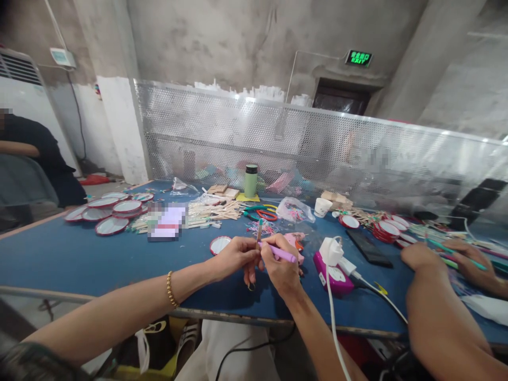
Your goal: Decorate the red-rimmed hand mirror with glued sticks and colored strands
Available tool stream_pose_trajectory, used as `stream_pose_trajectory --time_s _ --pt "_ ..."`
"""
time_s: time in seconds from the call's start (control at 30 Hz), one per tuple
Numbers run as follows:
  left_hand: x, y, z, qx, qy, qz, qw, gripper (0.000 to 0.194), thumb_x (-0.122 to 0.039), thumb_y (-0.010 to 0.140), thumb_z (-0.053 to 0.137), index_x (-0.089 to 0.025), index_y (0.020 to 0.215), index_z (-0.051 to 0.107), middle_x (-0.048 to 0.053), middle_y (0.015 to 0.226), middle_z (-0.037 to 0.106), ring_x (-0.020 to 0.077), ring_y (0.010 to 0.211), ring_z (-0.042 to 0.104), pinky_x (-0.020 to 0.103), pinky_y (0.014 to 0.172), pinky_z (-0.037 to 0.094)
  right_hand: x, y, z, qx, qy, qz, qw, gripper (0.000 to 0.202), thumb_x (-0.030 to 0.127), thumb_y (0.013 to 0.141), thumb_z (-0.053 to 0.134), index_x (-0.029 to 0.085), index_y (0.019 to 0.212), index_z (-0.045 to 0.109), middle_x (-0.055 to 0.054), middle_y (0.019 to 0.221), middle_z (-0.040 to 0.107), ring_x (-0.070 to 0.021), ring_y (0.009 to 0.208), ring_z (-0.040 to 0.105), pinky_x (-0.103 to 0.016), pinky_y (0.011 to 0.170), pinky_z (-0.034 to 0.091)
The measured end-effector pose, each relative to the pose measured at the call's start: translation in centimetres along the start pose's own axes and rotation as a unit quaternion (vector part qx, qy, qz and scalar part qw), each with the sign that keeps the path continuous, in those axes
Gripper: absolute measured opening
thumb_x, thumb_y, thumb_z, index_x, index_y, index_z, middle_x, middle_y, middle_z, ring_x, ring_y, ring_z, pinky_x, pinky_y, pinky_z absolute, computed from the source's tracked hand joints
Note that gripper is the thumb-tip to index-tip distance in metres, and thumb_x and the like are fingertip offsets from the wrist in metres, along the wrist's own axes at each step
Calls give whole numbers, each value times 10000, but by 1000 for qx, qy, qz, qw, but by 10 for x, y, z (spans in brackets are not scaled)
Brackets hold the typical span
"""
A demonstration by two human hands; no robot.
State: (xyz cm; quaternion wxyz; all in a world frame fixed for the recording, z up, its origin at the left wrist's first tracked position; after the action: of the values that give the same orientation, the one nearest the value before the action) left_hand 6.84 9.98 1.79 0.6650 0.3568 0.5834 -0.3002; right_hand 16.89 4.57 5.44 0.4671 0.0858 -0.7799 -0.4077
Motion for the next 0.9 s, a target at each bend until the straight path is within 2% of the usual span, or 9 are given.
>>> stream_pose_trajectory --time_s 0.3,0.43,0.63,0.9 --pt "1 -1 0 2 2 -6 1000 341 -442 754 671 -129 792 540 33 692 638 119 440 612 207 379 497 -6 -2 -1 -11 -15 1 1000 171 301 829 563 204 700 619 12 548 594 -127 461 530 -238 424 406" --pt "2 0 -1 3 -3 -11 1000 350 -442 744 685 -127 799 541 34 692 641 123 443 617 210 383 500 -5 -2 -1 -7 -19 -8 1000 169 297 828 560 205 697 616 14 545 590 -132 474 540 -241 432 410" --pt "0 -1 1 4 -17 -6 1000 356 -447 769 682 -120 797 542 40 693 644 129 436 616 220 379 499 1 -2 -4 -34 -22 -18 999 158 292 826 555 210 711 626 15 546 586 -141 482 543 -251 439 420" --pt "0 0 1 7 -10 -3 1000 385 -478 745 692 -126 792 542 35 687 641 125 446 618 216 386 505 2 -1 -3 -23 -27 -20 999 167 298 822 560 211 689 611 22 526 572 -131 452 523 -245 425 408"
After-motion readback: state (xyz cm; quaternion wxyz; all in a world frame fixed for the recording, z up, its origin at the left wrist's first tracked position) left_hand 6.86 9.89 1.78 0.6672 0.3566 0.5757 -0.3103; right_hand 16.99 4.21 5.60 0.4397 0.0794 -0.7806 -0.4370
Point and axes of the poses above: each hand's wrist, its own y-axis towards the middle knuckle, its own z-axis out of the palm, x = y × z, the point moved 6 cm from there along y, towards the middle knuckle
